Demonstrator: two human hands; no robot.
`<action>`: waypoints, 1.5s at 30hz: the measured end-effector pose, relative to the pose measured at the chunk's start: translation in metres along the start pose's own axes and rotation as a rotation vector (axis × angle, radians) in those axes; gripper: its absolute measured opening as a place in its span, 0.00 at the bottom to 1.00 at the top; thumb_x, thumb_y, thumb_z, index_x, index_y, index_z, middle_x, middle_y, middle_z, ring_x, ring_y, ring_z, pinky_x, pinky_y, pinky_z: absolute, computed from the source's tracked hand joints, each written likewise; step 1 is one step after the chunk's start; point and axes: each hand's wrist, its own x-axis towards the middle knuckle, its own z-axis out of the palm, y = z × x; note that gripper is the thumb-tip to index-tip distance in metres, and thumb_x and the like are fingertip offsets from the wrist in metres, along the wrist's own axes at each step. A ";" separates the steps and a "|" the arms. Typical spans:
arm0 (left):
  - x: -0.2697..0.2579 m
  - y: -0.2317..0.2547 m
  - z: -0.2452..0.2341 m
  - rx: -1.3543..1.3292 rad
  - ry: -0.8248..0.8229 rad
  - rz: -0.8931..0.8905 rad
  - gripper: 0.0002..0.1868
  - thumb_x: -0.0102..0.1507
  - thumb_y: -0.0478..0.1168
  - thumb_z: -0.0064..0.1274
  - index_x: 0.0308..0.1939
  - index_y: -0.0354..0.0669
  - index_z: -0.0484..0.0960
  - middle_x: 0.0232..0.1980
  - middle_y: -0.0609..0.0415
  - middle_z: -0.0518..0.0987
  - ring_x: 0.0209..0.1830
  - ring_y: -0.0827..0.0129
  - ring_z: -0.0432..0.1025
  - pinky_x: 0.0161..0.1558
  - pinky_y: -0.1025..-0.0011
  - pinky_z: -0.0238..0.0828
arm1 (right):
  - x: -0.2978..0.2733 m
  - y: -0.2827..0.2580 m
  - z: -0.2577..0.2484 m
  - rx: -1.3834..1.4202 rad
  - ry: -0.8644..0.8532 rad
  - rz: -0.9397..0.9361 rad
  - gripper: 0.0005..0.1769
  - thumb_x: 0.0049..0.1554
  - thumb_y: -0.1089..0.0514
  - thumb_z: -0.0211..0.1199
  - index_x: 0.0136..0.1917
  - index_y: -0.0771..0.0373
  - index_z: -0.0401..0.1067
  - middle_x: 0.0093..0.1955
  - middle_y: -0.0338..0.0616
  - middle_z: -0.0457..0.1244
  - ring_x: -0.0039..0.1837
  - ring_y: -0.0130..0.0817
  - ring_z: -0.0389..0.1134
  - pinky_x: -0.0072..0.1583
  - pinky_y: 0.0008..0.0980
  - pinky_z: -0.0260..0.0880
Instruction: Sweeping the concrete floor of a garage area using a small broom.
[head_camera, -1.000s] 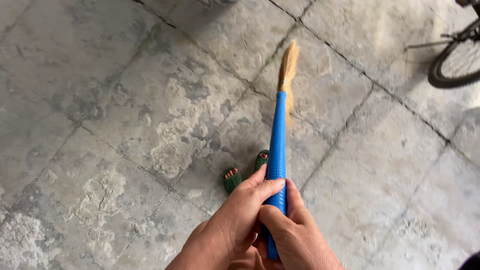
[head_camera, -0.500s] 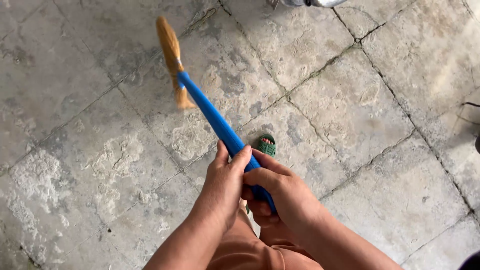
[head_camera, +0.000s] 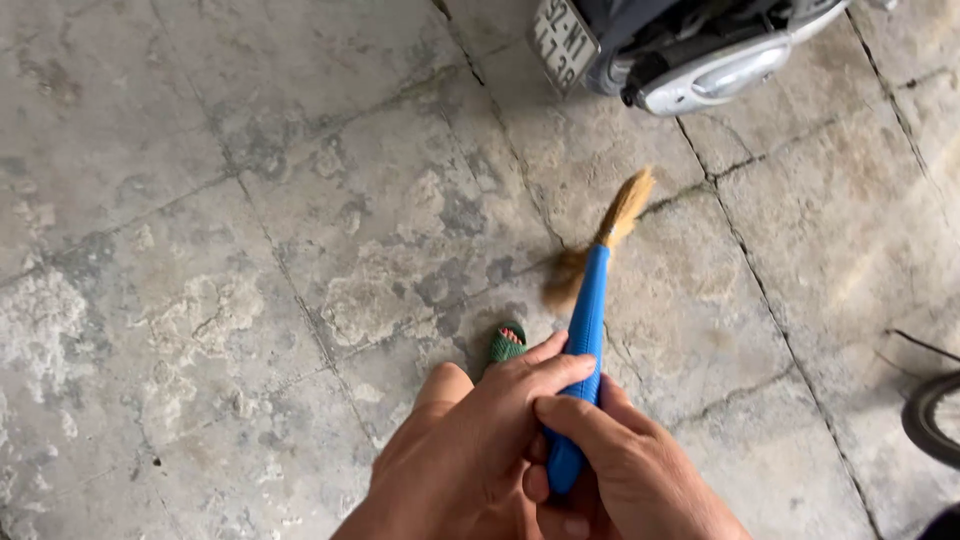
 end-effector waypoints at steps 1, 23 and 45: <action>-0.006 0.009 0.001 0.000 0.001 -0.002 0.29 0.67 0.46 0.44 0.73 0.44 0.71 0.32 0.54 0.70 0.22 0.79 0.57 0.20 0.82 0.47 | 0.000 -0.007 0.005 -0.016 -0.020 -0.012 0.23 0.60 0.66 0.53 0.68 0.60 0.71 0.36 0.58 0.59 0.28 0.37 0.54 0.27 0.29 0.44; 0.006 0.124 -0.101 -0.297 0.109 0.258 0.14 0.68 0.39 0.46 0.56 0.41 0.77 0.39 0.49 0.71 0.37 0.71 0.64 0.40 0.75 0.62 | 0.044 -0.067 0.151 -0.230 -0.036 0.000 0.36 0.58 0.63 0.53 0.78 0.48 0.70 0.31 0.50 0.56 0.23 0.29 0.48 0.25 0.28 0.40; -0.052 0.227 -0.237 -0.529 0.415 0.450 0.14 0.64 0.32 0.53 0.54 0.40 0.78 0.43 0.44 0.80 0.39 0.63 0.73 0.41 0.68 0.71 | 0.077 -0.093 0.359 -0.713 -0.362 0.015 0.36 0.53 0.69 0.52 0.75 0.62 0.65 0.32 0.50 0.60 0.25 0.28 0.54 0.25 0.26 0.50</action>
